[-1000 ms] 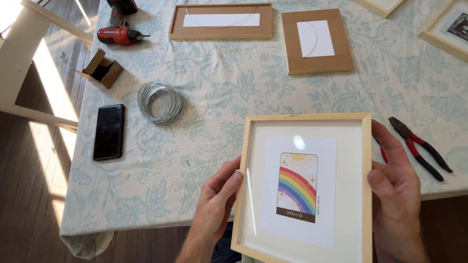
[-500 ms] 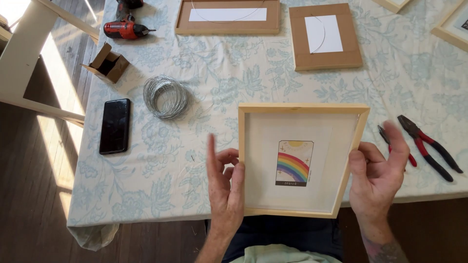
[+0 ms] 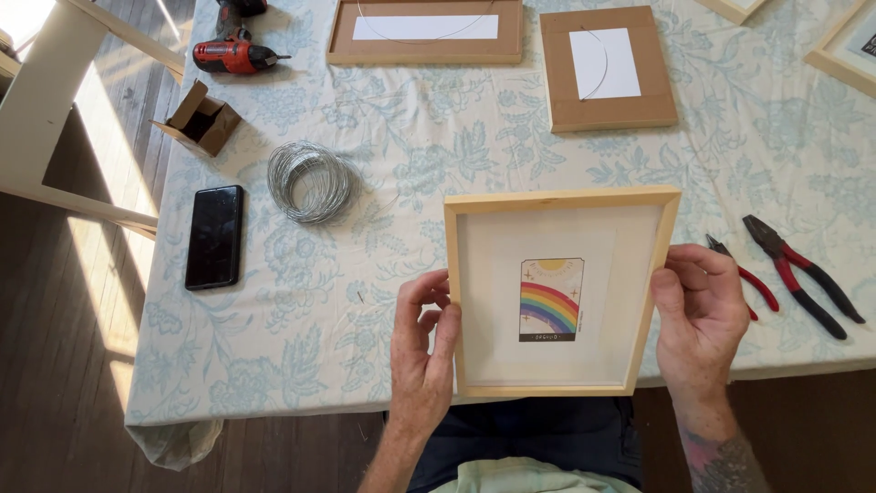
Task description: Cutting hanging wire with pliers and attaching it to the back of picture frames
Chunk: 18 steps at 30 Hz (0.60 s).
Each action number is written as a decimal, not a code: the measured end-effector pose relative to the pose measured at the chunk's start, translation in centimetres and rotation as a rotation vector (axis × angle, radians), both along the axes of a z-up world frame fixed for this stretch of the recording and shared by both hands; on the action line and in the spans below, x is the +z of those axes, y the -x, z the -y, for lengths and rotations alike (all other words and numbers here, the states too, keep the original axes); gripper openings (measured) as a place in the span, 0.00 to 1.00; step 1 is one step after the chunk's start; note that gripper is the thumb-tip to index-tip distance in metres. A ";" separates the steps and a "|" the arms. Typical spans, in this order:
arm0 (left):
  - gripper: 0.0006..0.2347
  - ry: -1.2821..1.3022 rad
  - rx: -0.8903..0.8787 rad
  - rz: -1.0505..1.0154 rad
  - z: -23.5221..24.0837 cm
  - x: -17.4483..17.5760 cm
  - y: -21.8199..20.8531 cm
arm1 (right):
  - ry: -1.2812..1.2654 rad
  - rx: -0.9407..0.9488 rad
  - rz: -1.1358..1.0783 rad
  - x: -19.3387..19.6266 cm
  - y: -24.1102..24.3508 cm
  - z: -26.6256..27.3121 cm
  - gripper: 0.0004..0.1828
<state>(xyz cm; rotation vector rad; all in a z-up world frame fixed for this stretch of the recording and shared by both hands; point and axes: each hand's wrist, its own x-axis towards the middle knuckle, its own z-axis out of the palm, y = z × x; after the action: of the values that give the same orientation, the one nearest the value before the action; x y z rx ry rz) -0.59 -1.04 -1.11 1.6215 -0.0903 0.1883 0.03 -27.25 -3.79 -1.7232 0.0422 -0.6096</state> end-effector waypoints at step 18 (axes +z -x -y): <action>0.14 -0.149 0.165 0.183 -0.1 -4.5 -3.8 | 0.009 0.142 0.073 -2.3 -3.3 -1.0 0.16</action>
<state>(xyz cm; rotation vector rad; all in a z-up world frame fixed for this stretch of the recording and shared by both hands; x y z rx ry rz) 3.20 -0.92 -5.56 1.7587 -0.1127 0.4670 3.37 -26.21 -6.06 -1.6950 -0.1332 -0.5674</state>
